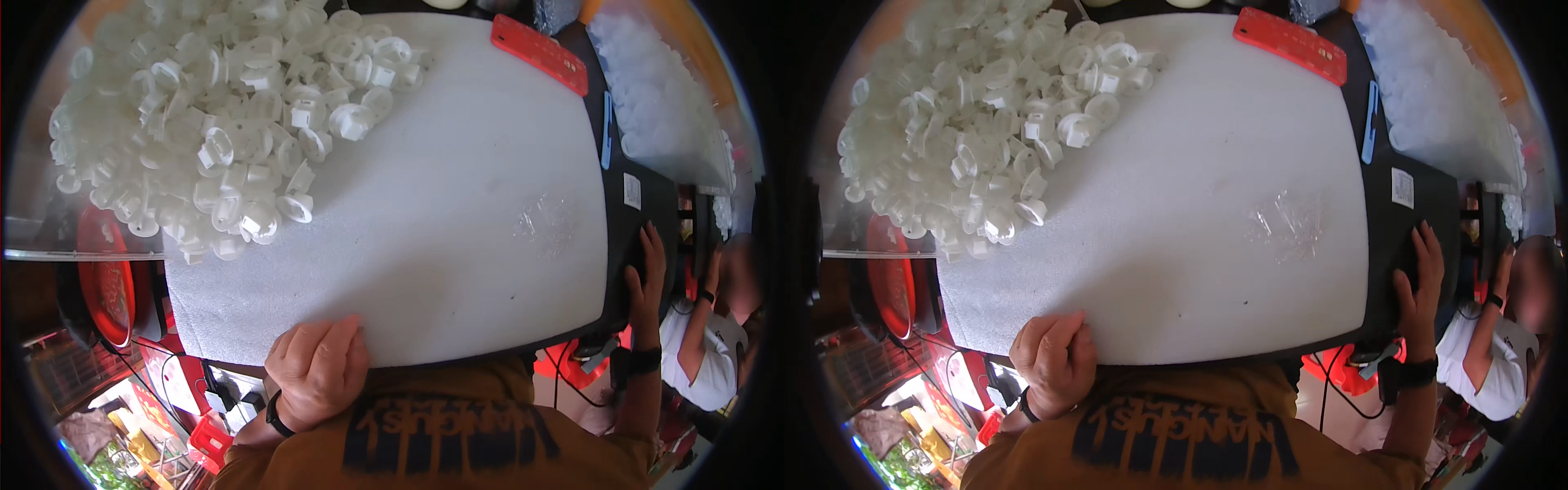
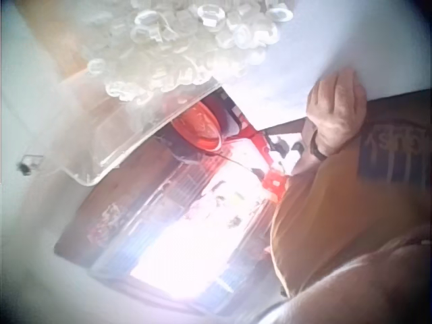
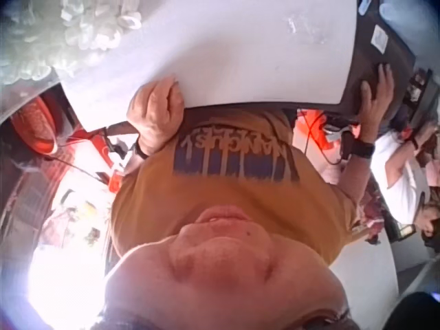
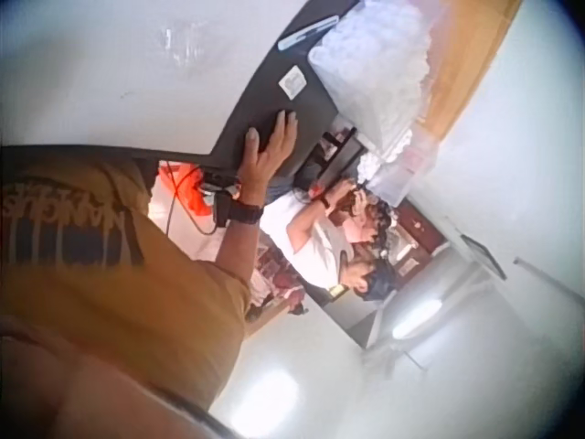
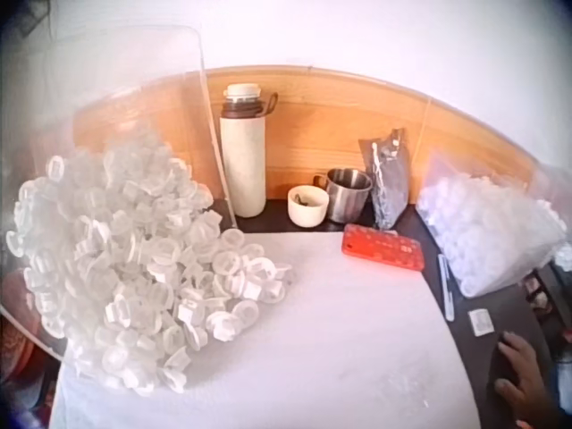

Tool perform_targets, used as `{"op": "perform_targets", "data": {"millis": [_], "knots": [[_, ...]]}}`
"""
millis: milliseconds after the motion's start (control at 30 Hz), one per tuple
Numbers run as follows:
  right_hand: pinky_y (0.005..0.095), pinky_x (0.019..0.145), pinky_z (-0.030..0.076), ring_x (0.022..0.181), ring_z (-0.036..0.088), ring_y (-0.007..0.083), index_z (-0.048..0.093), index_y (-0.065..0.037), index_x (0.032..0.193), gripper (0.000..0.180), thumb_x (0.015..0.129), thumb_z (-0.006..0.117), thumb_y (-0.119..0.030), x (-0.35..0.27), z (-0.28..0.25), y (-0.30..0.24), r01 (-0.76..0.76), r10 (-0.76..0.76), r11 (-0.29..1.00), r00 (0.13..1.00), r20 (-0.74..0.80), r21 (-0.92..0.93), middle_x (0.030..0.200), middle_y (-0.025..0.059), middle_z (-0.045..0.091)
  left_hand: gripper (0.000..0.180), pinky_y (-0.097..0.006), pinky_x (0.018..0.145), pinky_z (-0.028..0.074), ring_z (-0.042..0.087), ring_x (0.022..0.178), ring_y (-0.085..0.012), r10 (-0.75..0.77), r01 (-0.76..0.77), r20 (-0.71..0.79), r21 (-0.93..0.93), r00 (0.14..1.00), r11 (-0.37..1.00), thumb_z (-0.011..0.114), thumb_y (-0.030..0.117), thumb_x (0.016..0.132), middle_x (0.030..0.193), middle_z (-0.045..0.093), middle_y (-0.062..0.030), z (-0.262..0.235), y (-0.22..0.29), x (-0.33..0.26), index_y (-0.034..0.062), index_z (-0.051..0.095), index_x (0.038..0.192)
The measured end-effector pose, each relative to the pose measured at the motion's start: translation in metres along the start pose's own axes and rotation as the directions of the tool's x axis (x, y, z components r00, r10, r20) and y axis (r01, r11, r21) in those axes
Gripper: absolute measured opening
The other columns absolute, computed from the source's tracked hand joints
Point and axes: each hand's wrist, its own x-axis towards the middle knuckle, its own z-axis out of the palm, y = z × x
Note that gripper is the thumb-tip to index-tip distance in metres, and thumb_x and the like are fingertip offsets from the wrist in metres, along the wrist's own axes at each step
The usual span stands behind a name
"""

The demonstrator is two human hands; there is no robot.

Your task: Assembling small plastic components by inserting metal pins into housings.

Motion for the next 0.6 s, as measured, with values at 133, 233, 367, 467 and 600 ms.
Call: {"op": "perform_targets", "data": {"millis": [133, 233, 367, 467, 600], "knots": [[0.042, 0.108, 0.02, 0.131, 0.029, 0.0324, 0.04, -0.002, 0.133, 0.057, 0.088, 0.047, -0.036, -0.007, -0.002, -0.002, 0.023, -0.022, 0.999, 1.0, 0.01, -0.025, 0.141, 0.0162, 0.033, 0.017, -0.032, 0.045, 0.043, 0.054, 0.051, -0.0222, -0.074, 0.074, -0.006, 0.061, 0.997, 0.995, 0.065, 0.003, 0.069, 0.068, 0.054, -0.0058, 0.0, 0.005, 0.005, 0.0046, 0.061, 0.085], [0.042, 0.107, 0.02, 0.131, 0.029, 0.0329, 0.039, -0.002, 0.133, 0.055, 0.089, 0.046, -0.034, -0.007, -0.002, -0.001, 0.029, -0.029, 0.999, 1.0, 0.007, -0.041, 0.141, 0.0166, 0.033, 0.013, -0.033, 0.046, 0.042, 0.054, 0.052, -0.024, -0.136, 0.137, -0.02, 0.08, 0.99, 0.987, 0.064, 0.002, 0.071, 0.066, 0.054, -0.0069, 0.0, 0.013, 0.01, 0.0042, 0.06, 0.083], [0.0419, 0.107, 0.021, 0.13, 0.03, 0.0335, 0.04, -0.001, 0.132, 0.053, 0.088, 0.046, -0.03, -0.009, -0.002, -0.002, 0.014, -0.015, 0.999, 1.0, -0.015, -0.051, 0.141, 0.0174, 0.033, 0.008, -0.033, 0.049, 0.043, 0.054, 0.055, -0.0252, -0.22, 0.209, 0.058, 0.158, 0.974, 0.965, 0.063, 0.004, 0.075, 0.068, 0.053, -0.0082, -0.003, 0.028, 0.021, 0.0047, 0.06, 0.083], [0.0416, 0.107, 0.021, 0.13, 0.031, 0.0335, 0.041, 0.0, 0.131, 0.051, 0.088, 0.046, -0.027, -0.01, -0.008, -0.011, -0.023, 0.022, 0.999, 0.999, -0.044, -0.039, 0.14, 0.0177, 0.035, 0.007, -0.034, 0.05, 0.043, 0.054, 0.055, -0.0259, -0.238, 0.237, 0.162, 0.022, 0.958, 0.971, 0.062, 0.004, 0.076, 0.067, 0.052, -0.0083, -0.005, 0.043, 0.038, 0.0043, 0.059, 0.082], [0.0416, 0.107, 0.022, 0.13, 0.031, 0.0333, 0.042, 0.0, 0.13, 0.05, 0.087, 0.049, -0.025, -0.01, -0.006, -0.008, -0.02, 0.02, 1.0, 0.997, -0.078, 0.003, 0.139, 0.0169, 0.036, 0.012, -0.03, 0.05, 0.044, 0.055, 0.054, -0.0216, 0.012, -0.012, 0.324, -0.002, 0.946, 1.0, 0.064, 0.003, 0.076, 0.075, 0.058, -0.0101, -0.003, 0.076, 0.068, 0.0008, 0.061, 0.088]]}}
